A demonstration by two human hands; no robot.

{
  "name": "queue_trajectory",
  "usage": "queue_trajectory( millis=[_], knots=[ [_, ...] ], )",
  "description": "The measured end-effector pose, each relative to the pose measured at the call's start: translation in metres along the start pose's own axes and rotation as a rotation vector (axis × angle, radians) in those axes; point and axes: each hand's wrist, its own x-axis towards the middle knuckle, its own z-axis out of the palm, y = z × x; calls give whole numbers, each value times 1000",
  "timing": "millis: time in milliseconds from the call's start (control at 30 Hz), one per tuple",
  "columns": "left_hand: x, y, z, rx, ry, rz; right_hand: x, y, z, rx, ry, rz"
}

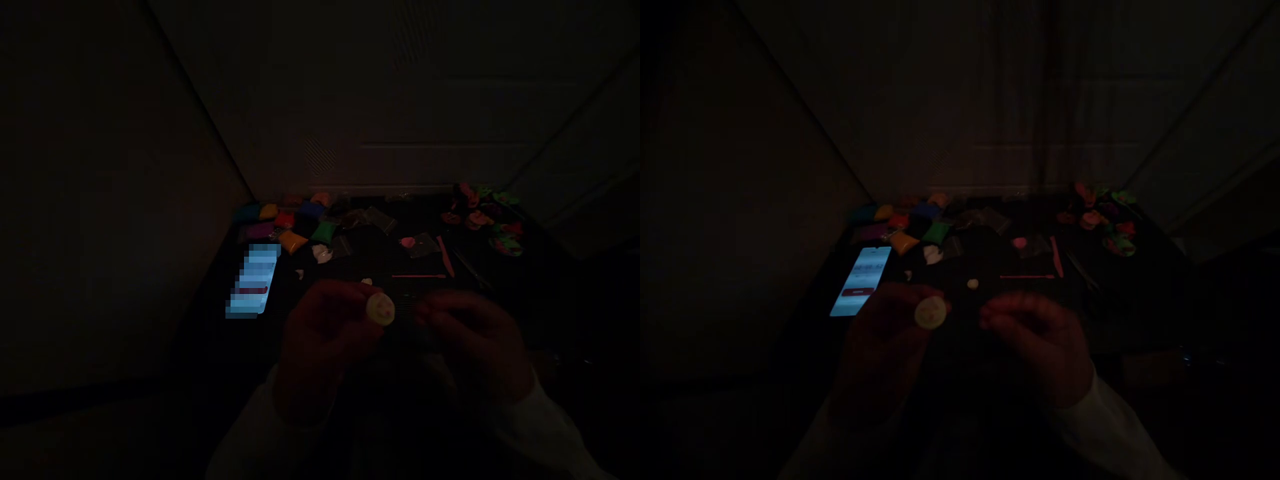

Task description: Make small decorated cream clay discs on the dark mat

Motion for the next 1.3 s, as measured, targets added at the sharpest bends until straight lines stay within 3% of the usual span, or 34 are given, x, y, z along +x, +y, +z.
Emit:
queue_trajectory(
  millis=[167, 367, 567, 700, 1033, 1300],
  knots=[
    [-11, 4, 4, -43, -55, 74, -4, -14, 1, 146, -53, -56],
    [-17, 5, 7, -91, -34, 99, -4, -20, 9, 261, -91, -192],
    [-20, 8, 10, -82, -82, 112, -8, -23, 12, 338, -154, -215],
    [-22, 8, 12, -83, -118, 88, -12, -26, 12, 259, -124, -200],
    [-30, 9, 18, -138, -195, 17, -26, -40, 10, -99, -105, -459],
    [-30, 9, 15, -146, -238, 14, -29, -43, 9, -163, -151, -489]
  ],
)
